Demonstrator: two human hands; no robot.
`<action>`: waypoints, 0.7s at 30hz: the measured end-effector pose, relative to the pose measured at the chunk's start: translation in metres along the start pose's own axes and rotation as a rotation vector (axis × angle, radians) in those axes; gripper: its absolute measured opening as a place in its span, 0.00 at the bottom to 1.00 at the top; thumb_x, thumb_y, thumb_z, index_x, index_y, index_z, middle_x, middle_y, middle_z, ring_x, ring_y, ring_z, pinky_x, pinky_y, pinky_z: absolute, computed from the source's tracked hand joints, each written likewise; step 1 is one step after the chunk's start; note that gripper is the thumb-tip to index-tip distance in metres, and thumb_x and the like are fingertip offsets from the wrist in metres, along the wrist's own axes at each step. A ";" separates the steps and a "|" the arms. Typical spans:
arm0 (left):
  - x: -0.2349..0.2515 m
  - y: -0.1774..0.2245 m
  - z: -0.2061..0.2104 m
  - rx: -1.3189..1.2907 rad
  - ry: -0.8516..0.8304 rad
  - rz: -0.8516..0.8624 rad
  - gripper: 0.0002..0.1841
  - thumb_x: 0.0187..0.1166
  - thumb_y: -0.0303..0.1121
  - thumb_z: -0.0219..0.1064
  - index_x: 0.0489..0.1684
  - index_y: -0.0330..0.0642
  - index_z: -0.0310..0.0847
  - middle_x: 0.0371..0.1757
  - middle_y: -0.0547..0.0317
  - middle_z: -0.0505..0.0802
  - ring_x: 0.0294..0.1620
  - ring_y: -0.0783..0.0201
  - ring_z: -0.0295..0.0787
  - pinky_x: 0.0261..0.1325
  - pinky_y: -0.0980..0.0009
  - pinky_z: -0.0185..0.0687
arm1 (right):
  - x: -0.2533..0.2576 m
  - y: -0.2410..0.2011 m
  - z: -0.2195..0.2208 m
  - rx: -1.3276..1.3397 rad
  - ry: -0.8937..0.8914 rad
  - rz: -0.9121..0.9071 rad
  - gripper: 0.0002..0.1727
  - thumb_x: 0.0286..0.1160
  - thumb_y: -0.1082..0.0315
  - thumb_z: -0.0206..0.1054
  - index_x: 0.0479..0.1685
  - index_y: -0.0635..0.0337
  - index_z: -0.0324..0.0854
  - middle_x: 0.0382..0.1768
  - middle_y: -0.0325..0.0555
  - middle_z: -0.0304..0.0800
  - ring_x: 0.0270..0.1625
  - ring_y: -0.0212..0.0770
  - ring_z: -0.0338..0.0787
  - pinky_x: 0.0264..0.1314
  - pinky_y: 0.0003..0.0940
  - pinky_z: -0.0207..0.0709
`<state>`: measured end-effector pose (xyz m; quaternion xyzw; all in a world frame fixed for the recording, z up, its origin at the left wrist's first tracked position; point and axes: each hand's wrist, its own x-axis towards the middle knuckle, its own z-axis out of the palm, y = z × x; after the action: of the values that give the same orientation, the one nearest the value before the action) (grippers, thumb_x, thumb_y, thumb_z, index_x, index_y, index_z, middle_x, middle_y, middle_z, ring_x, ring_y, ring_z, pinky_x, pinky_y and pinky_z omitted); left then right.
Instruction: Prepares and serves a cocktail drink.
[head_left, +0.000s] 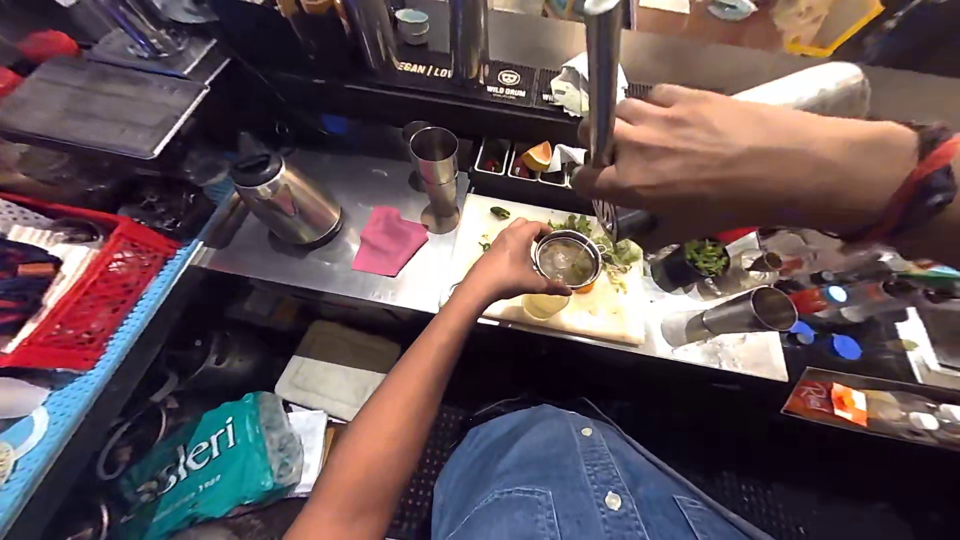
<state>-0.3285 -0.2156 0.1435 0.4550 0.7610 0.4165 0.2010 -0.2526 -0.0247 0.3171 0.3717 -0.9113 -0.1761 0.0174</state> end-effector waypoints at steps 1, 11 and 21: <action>0.000 0.000 0.000 -0.005 0.009 0.013 0.48 0.40 0.47 0.95 0.68 0.39 0.81 0.57 0.49 0.88 0.44 0.61 0.87 0.47 0.63 0.87 | -0.003 0.003 0.002 0.014 0.035 0.007 0.53 0.20 0.42 0.84 0.64 0.53 0.75 0.54 0.72 0.75 0.49 0.73 0.81 0.32 0.59 0.72; -0.001 -0.010 0.006 -0.109 0.014 -0.028 0.48 0.38 0.42 0.96 0.69 0.39 0.81 0.58 0.47 0.86 0.39 0.61 0.86 0.40 0.65 0.86 | -0.063 -0.040 0.093 0.645 0.216 0.572 0.40 0.34 0.41 0.82 0.53 0.51 0.77 0.49 0.50 0.81 0.45 0.50 0.86 0.39 0.51 0.80; 0.001 -0.006 0.002 -0.180 0.081 -0.012 0.49 0.36 0.39 0.96 0.71 0.42 0.80 0.59 0.51 0.86 0.31 0.67 0.84 0.34 0.70 0.85 | -0.061 -0.051 0.049 0.368 1.447 0.721 0.39 0.58 0.48 0.83 0.63 0.62 0.70 0.63 0.51 0.79 0.70 0.43 0.80 0.76 0.43 0.73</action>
<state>-0.3308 -0.2151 0.1372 0.4134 0.7307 0.5001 0.2125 -0.1823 -0.0015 0.2599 0.0751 -0.7526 0.2748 0.5937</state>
